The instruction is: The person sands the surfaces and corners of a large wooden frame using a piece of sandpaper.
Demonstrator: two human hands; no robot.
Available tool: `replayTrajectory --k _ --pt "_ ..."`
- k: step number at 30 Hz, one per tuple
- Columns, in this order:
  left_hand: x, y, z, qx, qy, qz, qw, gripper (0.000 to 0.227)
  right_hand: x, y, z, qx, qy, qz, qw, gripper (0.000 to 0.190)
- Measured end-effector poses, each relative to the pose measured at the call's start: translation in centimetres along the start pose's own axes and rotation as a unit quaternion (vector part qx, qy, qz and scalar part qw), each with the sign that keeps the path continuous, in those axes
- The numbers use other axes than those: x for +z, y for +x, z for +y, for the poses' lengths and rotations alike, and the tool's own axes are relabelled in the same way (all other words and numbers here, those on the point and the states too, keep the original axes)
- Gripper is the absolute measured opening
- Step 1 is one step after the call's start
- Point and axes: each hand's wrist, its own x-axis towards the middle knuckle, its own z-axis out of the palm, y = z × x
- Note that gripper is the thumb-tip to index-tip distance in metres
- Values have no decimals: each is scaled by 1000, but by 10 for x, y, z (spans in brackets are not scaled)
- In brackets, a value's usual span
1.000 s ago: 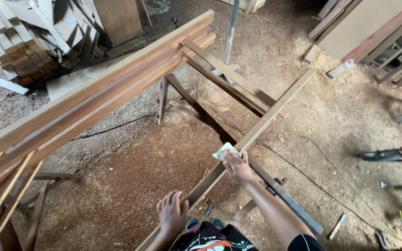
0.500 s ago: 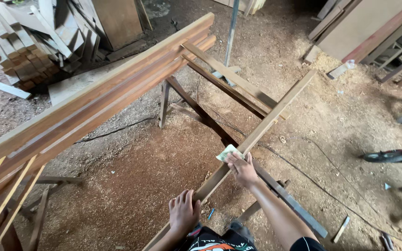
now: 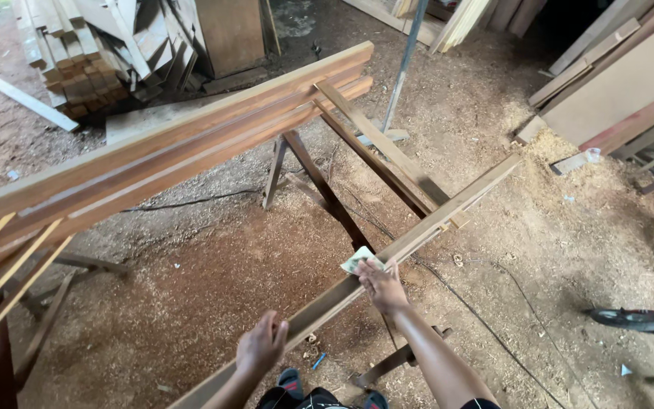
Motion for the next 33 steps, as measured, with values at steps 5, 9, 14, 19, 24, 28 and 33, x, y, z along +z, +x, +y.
replayTrajectory --k 5,9,14,19,24,28,33 --pt "13 12 -3 -54 -41 70 995 49 21 -14 -10 -215 -50 -35 975 38" --pt "26 18 -7 -46 33 139 989 48 -11 -16 -3 -96 -49 -188 976 42" --pt "30 15 1 -76 52 127 988 57 -64 -5 16 -83 -94 -97 987 42" --pt "24 8 12 -88 27 142 986 59 -33 -19 10 -159 -115 -123 973 40" --pt "23 1 18 -97 45 160 981 58 -30 -9 36 -154 -116 -175 965 42" --pt "21 0 22 -115 38 133 984 56 -55 6 63 -90 -40 -63 993 44" --pt "18 -1 24 -114 56 129 984 55 -46 -13 42 -92 -51 -98 990 45"
